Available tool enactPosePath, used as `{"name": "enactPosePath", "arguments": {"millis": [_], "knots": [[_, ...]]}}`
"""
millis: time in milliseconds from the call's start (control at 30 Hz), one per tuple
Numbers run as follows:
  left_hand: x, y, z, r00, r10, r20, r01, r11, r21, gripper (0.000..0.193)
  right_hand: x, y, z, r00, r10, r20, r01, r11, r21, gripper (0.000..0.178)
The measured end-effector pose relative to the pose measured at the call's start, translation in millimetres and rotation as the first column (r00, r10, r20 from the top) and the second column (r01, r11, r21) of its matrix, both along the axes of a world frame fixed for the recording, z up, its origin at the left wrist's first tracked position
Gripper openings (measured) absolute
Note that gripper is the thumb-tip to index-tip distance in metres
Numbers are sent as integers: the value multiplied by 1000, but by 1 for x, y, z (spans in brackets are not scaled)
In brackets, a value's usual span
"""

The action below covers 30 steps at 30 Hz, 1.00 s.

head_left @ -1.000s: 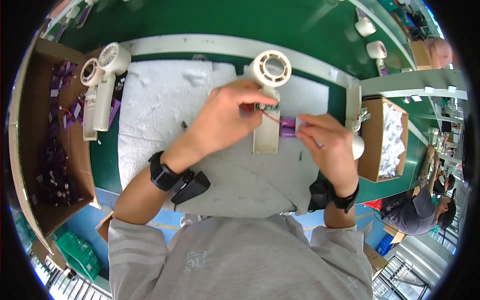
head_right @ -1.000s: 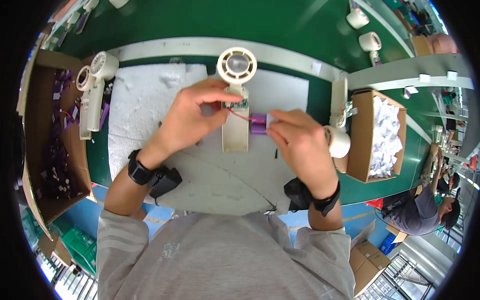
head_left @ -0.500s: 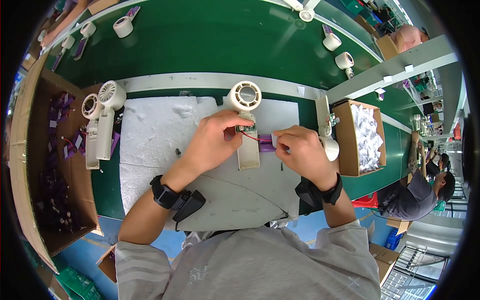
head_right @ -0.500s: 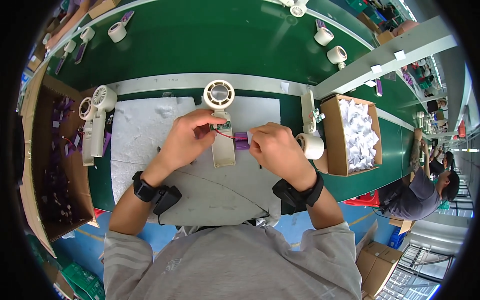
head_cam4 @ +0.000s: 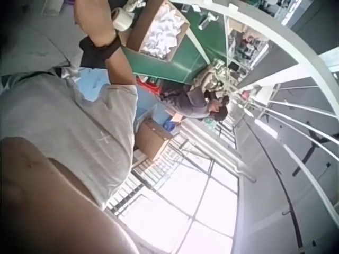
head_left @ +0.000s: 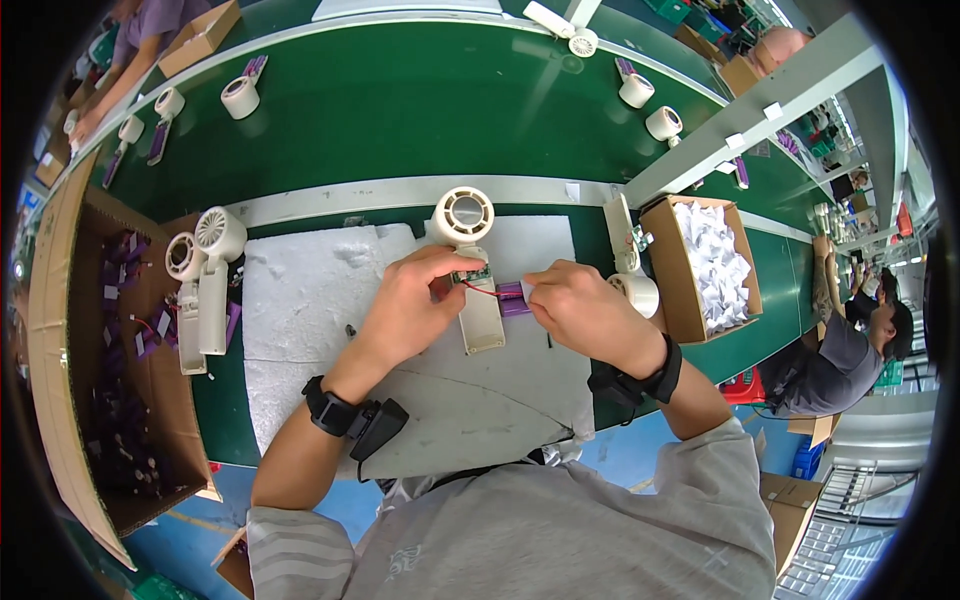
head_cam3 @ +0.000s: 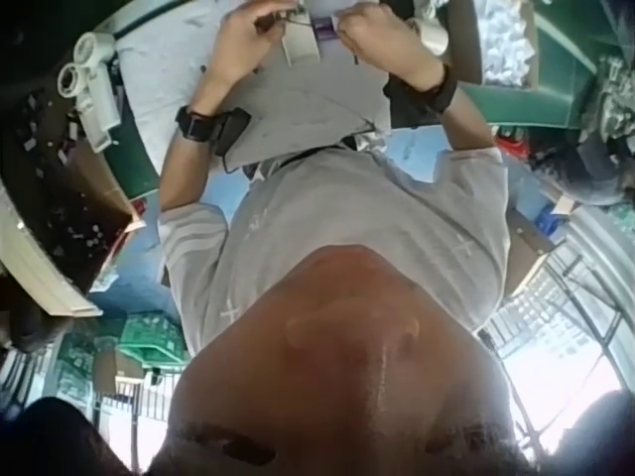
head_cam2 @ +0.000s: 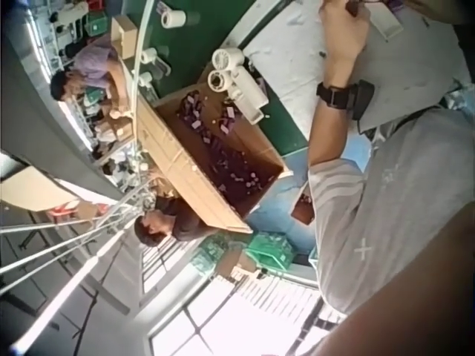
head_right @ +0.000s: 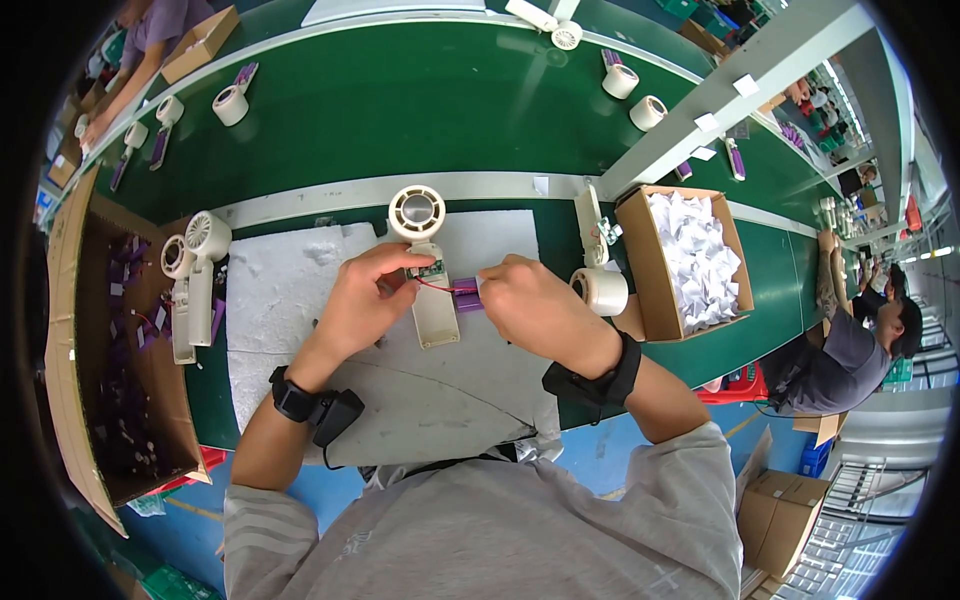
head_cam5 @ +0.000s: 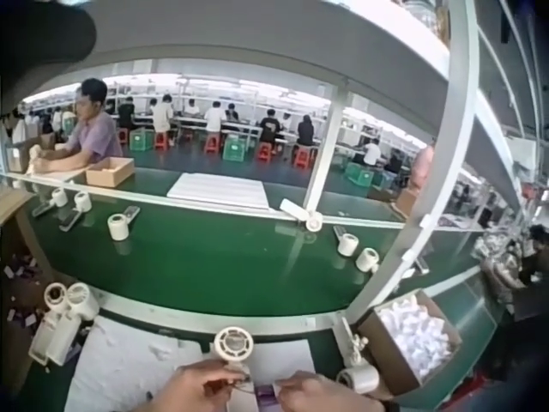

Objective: Assembling small handheld fans by installing internal components such as batteries and circuit boards into the plastic housing.

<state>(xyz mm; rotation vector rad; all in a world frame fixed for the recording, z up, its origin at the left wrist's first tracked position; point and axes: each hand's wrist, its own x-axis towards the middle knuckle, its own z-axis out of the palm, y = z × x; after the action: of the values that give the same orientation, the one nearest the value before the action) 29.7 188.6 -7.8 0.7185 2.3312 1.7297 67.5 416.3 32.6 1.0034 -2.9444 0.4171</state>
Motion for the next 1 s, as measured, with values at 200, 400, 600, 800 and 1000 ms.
{"name": "enactPosePath", "arguments": {"millis": [200,400,600,800,1000], "knots": [[0,1,-7,1000,4,8,-4,999,41,32,9,-17,-9,992,-104,-78,111,989,93,5],[-1,2,-7,994,13,109,-21,997,70,32,4,3,-13,964,-260,-51,244,947,-209,8],[3,3,-8,985,39,165,-56,993,100,31,5,102,42,513,-808,-291,804,571,-169,15],[1,4,-12,978,56,201,-69,996,58,30,15,39,28,843,-457,284,537,732,-419,34],[1,5,-12,988,97,122,-108,990,88,30,-6,-5,-27,996,-76,-37,62,955,-291,47]]}}
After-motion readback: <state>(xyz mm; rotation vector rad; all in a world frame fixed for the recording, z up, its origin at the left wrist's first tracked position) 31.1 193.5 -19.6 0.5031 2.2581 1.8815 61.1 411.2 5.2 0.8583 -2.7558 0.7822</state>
